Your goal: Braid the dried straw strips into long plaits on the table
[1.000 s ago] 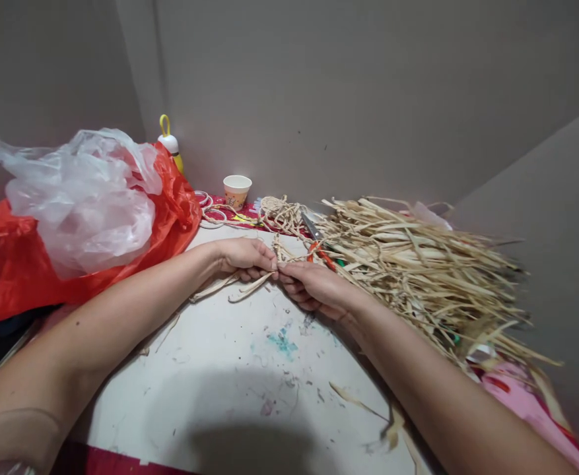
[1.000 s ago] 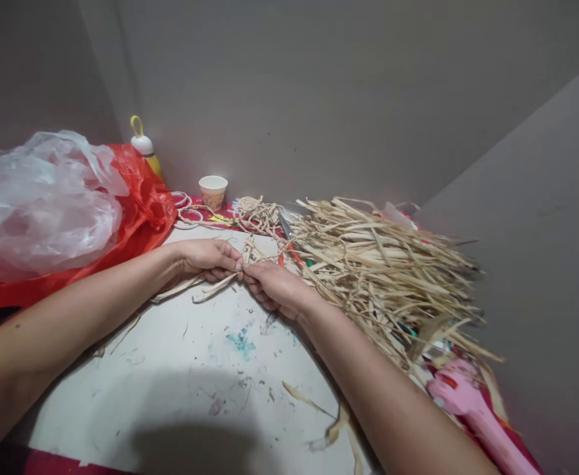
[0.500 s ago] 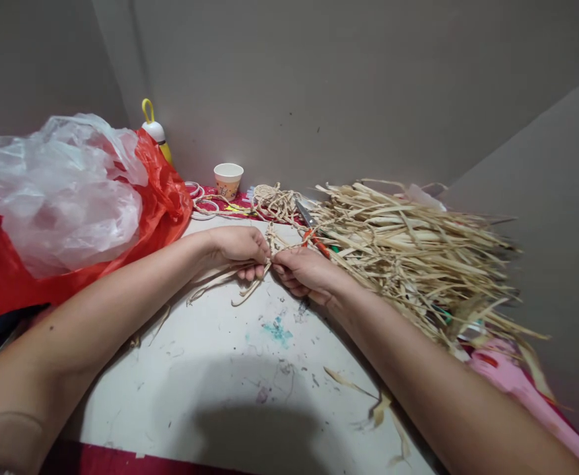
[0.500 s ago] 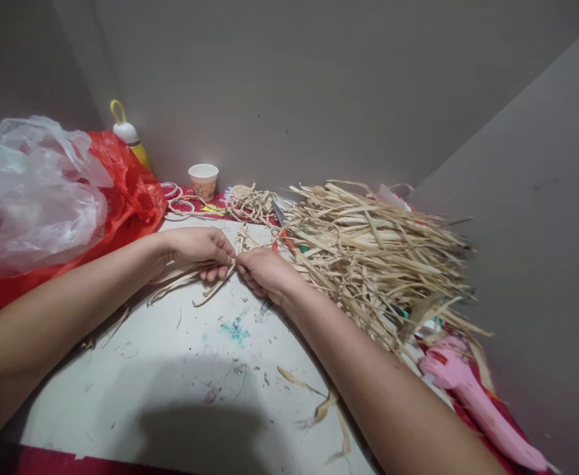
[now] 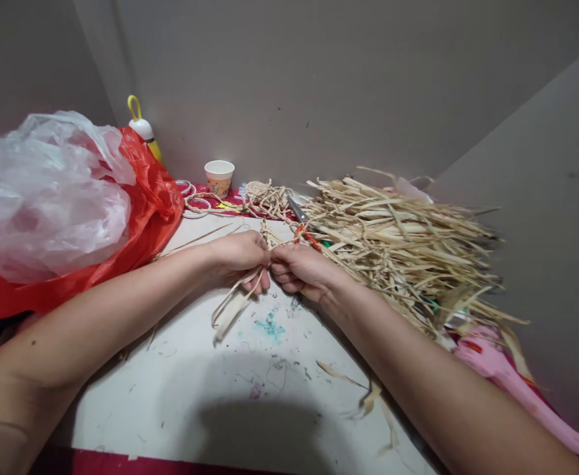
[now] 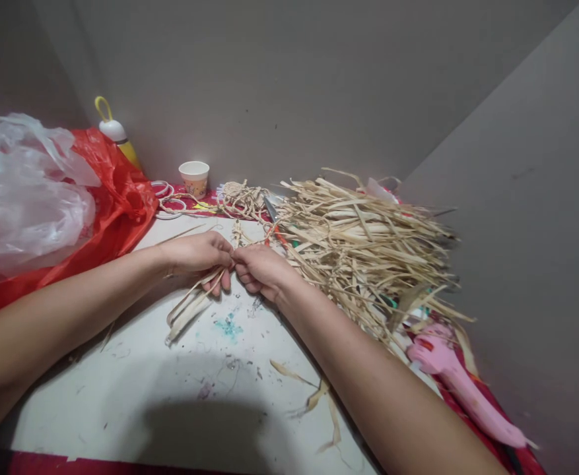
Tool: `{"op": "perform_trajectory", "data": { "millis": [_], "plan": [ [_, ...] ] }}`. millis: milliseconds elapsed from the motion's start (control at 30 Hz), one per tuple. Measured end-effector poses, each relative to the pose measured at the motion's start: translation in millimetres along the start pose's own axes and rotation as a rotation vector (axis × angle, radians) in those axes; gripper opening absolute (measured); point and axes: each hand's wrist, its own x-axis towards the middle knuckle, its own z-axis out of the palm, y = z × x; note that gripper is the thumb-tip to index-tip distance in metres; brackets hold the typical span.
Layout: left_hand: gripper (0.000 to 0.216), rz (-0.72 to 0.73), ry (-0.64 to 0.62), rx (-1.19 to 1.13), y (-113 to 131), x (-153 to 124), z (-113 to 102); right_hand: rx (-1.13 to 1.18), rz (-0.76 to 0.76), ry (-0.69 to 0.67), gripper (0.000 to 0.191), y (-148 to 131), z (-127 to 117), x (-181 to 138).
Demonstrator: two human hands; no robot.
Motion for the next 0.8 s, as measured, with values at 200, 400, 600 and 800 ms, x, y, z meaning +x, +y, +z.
{"op": "perform_trajectory", "data": {
  "millis": [200, 400, 600, 800],
  "plan": [
    [0.025, 0.068, 0.084, 0.301, -2, 0, 6, 0.032, -0.019, -0.001, 0.029, 2, 0, 0],
    [0.015, 0.105, 0.054, 0.213, -5, 2, 11, 0.022, -0.033, 0.005, 0.029, 6, -1, 3],
    [0.012, -0.029, -0.106, 0.181, 12, -11, -11, 0.040, -0.027, -0.040, 0.027, 3, -3, -2],
    [0.012, 0.103, 0.364, 0.282, 7, -4, -36, 0.053, 0.000, -0.117, 0.007, 2, -8, -2]
  ]
}}
